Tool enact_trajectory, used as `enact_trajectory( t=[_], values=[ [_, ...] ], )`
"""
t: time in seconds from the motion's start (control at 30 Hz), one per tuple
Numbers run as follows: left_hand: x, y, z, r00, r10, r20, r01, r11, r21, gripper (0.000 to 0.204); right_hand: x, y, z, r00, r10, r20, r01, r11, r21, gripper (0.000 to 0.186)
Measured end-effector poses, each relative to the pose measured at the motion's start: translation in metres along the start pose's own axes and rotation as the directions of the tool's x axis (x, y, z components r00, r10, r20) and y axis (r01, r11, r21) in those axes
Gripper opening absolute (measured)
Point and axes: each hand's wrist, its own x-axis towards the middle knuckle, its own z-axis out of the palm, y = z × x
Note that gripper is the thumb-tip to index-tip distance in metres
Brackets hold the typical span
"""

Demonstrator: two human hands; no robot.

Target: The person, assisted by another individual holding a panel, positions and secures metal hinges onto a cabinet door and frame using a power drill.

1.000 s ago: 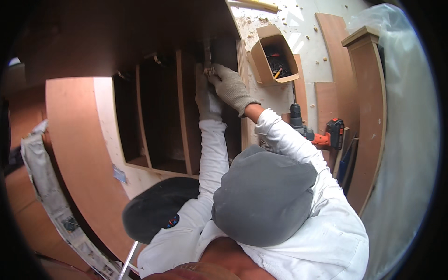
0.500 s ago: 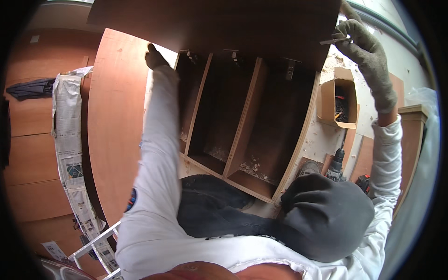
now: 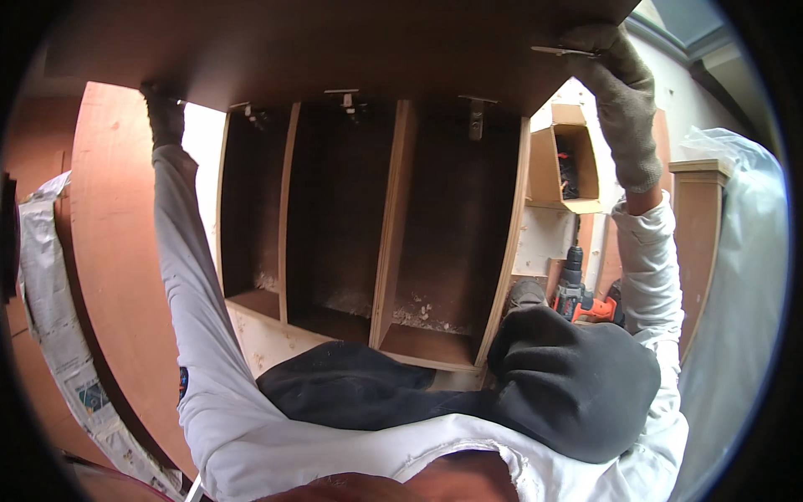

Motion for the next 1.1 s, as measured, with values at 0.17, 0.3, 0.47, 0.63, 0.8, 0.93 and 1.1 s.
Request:
enact_trajectory(
  t=[0.17,0.3,0.47,0.63,0.8,0.93,1.1],
  values=[
    [0.002,0.002,-0.001,0.992,0.098,0.084,-0.074,0.966,-0.248,0.072,0.002,-0.003,0.019,0.996,-0.028,-0.087,0.016,0.991,-0.136,0.025],
    [0.015,-0.001,0.002,0.985,0.157,-0.069,-0.17,0.951,-0.259,0.084,0.01,0.003,0.021,0.991,-0.024,-0.13,0.021,0.999,-0.026,0.024],
    [0.008,-0.005,0.006,0.985,0.171,-0.014,-0.165,0.925,-0.343,0.082,0.02,-0.005,0.028,0.99,-0.048,-0.131,0.031,0.991,-0.132,0.019],
    [0.029,0.015,-0.034,0.979,0.145,0.146,-0.1,0.956,-0.277,0.07,0.024,-0.004,0.02,0.979,0.005,-0.205,-0.025,0.995,-0.096,0.02],
    [0.018,0.054,-0.021,0.986,0.014,0.168,0.022,0.978,-0.207,0.076,0.006,-0.045,-0.002,0.958,-0.269,0.1,0.267,0.707,-0.655,0.023],
    [-0.002,0.097,-0.084,0.988,0.065,0.142,-0.064,0.998,-0.014,0.062,-0.006,-0.103,0.056,0.956,0.106,-0.273,-0.146,0.98,-0.132,0.021],
    [-0.032,0.092,-0.092,0.993,-0.006,0.118,-0.007,0.994,0.107,0.067,-0.023,-0.123,0.041,0.983,0.074,-0.169,-0.098,0.985,-0.139,0.02]
  ],
)
